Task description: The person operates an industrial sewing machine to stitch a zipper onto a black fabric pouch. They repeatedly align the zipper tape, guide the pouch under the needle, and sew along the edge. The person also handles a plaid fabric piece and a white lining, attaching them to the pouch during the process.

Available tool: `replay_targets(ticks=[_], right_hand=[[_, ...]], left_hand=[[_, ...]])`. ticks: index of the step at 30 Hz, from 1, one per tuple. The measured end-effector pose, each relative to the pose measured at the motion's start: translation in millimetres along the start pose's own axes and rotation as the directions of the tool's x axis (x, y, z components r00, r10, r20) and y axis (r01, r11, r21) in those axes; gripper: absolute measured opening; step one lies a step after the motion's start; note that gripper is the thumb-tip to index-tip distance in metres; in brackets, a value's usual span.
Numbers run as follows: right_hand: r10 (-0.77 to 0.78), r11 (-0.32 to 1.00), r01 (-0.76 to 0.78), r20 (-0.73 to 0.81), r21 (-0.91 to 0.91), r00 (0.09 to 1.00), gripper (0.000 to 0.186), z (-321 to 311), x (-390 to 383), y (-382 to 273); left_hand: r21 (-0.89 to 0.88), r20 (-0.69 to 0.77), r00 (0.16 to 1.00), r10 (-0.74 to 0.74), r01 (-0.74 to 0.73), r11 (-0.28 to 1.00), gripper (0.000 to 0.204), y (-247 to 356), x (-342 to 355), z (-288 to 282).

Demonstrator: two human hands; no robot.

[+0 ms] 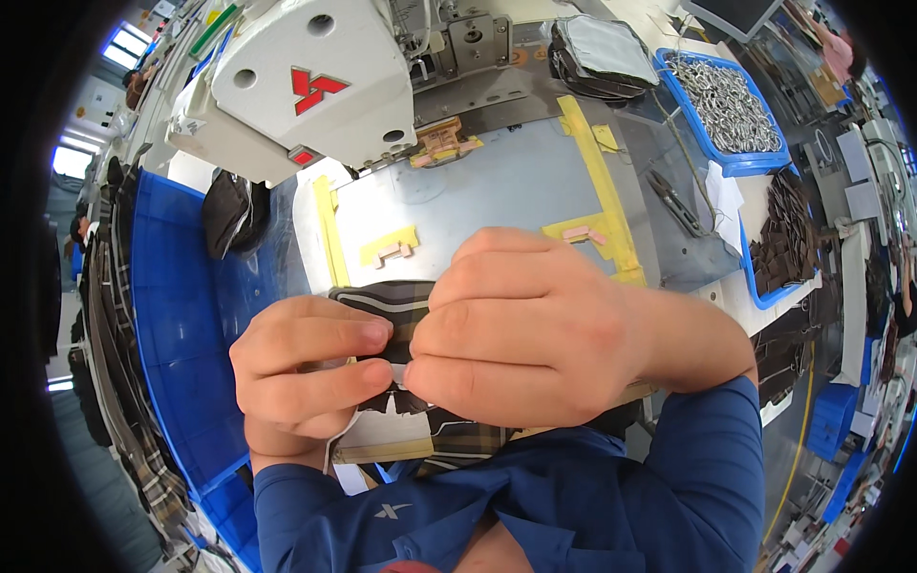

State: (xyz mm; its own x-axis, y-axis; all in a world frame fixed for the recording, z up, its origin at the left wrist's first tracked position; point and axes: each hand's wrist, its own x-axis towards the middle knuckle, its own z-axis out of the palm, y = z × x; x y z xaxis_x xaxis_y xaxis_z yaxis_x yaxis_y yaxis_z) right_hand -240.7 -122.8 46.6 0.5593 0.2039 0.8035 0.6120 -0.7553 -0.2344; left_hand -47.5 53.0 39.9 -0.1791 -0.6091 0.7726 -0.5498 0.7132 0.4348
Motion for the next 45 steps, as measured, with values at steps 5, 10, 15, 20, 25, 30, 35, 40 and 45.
replay_targets(ticks=[5,10,15,20,25,30,35,40,45], right_hand=[[-0.019,0.998,0.015,-0.053,-0.066,0.998,0.015,-0.5,-1.5,0.0],[-0.05,0.996,0.045,-0.072,-0.074,0.996,0.015,4.2,-3.1,-0.3],[-0.017,0.999,0.019,-0.037,0.038,0.999,0.014,7.7,-4.2,2.3],[-0.003,0.996,0.004,-0.006,0.09,1.0,0.018,7.7,-6.5,6.8],[0.272,0.937,-0.296,0.146,0.187,0.951,0.013,4.7,-10.0,15.2],[0.845,0.464,-0.871,0.214,0.159,0.489,0.024,19.8,-14.2,30.9],[0.943,0.333,-0.913,0.081,-0.235,0.323,0.035,43.7,-58.3,98.7],[0.921,0.386,-0.845,0.111,-0.369,0.372,0.037,43.7,-56.5,125.8],[0.95,0.286,-0.861,0.241,-0.42,0.198,0.049,34.0,-36.5,133.1]], left_hand=[[-0.079,-0.01,1.0,-0.025,0.024,0.997,0.032,-4.7,-5.7,4.9],[0.102,-0.075,0.997,0.036,-0.029,0.994,0.031,-3.4,-16.6,19.7],[0.163,-0.023,0.999,0.045,-0.04,0.986,0.028,-2.5,-15.3,15.4],[0.181,0.024,0.999,0.043,-0.047,0.982,0.024,-6.9,-12.0,10.2],[-0.025,-0.115,0.971,-0.209,0.208,0.978,0.021,-14.8,-21.9,22.3],[-0.435,-0.182,0.442,-0.878,0.765,0.475,0.022,-22.5,-21.2,49.6],[-0.158,0.016,0.323,-0.946,0.935,0.316,0.053,-64.2,-37.7,63.2],[0.65,0.058,0.577,-0.814,0.597,0.47,0.086,-57.4,-25.7,55.3],[0.671,0.267,0.803,-0.533,0.242,0.701,0.098,-88.8,-26.5,54.0]])
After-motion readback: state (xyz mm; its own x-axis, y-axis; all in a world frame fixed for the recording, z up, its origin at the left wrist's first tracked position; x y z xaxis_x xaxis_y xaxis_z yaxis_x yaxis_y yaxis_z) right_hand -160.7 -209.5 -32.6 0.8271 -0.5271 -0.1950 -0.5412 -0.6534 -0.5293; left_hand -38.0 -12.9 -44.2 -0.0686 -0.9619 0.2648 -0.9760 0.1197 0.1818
